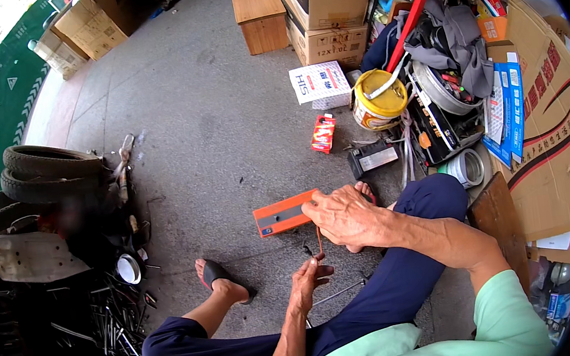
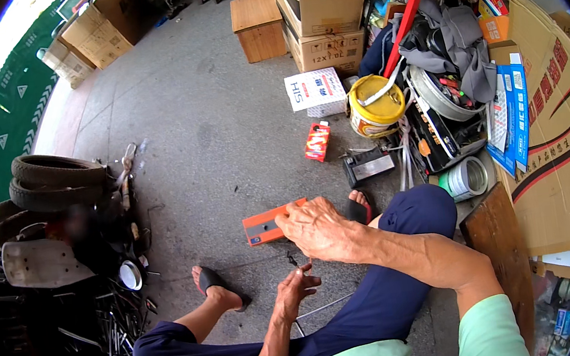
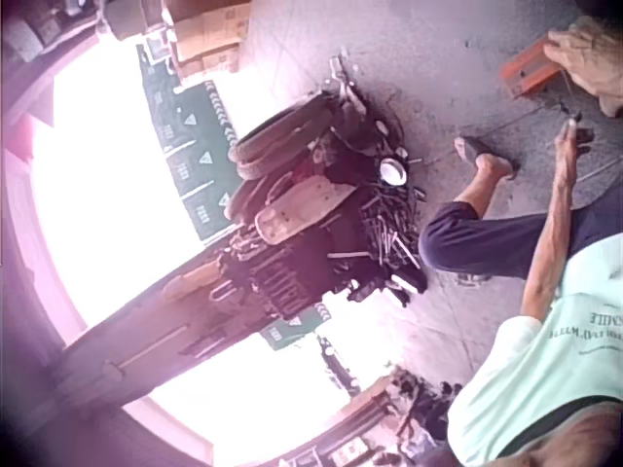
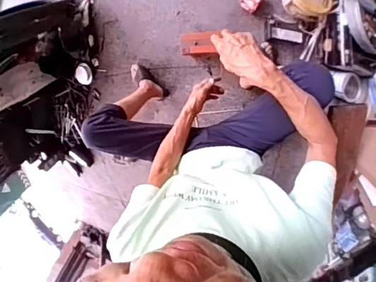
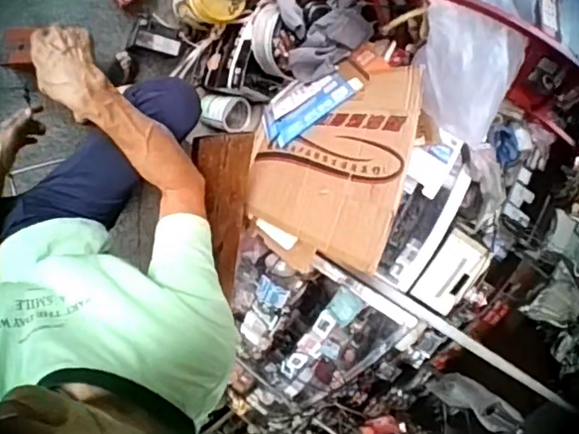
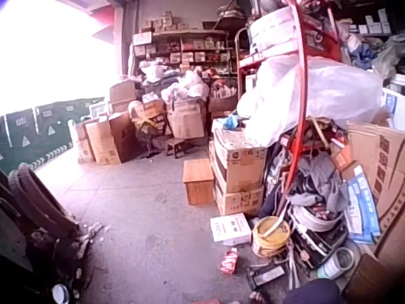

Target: The person sits on the floor and uses a small tool to manipulate a red wire connected to an orange rectangular device. They repeatedly adjust the wire and the device, occasionally picking up and setting down the tool.

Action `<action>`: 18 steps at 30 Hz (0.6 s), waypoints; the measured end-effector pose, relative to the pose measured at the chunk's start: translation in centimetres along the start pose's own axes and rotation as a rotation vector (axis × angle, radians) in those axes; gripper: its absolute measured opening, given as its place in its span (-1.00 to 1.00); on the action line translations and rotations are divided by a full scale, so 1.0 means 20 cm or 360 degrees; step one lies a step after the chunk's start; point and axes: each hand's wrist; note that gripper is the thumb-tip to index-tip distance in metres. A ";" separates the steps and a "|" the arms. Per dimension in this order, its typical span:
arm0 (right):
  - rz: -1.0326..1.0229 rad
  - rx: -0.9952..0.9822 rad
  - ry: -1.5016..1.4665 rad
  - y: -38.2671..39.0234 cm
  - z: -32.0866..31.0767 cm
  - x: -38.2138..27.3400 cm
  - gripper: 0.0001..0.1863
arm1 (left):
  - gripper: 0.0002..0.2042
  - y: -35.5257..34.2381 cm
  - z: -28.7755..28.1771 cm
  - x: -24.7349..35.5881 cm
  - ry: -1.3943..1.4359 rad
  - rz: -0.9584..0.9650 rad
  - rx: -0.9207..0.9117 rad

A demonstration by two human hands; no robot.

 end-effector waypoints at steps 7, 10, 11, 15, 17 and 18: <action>0.0015 -0.0102 0.0068 -0.02 -0.09 -0.02 -0.42 | -0.40 -0.02 -0.03 -0.07 -0.0102 -0.0155 0.0096; 0.0032 -0.0043 -0.0003 -0.03 -0.09 -0.02 -0.69 | -0.36 0.00 -0.01 -0.07 -0.0129 -0.0139 0.0149; 0.0019 0.0033 0.0040 -0.03 -0.10 -0.02 -0.71 | -0.36 -0.01 -0.01 -0.06 -0.0128 -0.0105 0.0144; 0.0046 0.0187 0.0140 -0.05 -0.07 -0.02 -0.80 | -0.34 -0.02 -0.02 -0.05 -0.0118 -0.0067 0.0142; 0.0074 0.0142 0.0162 -0.05 -0.07 -0.03 -0.83 | -0.34 -0.02 -0.02 -0.05 -0.0152 -0.0091 0.0143; 0.0116 0.0074 0.0155 -0.06 -0.07 -0.04 -0.83 | -0.34 -0.02 -0.01 -0.06 -0.0169 -0.0079 0.0146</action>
Point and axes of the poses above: each hand's wrist, its own y-axis away from the middle knuckle, its own z-axis out of the palm, x = y × z, and after that the axes turned 9 degrees about y, right-handed
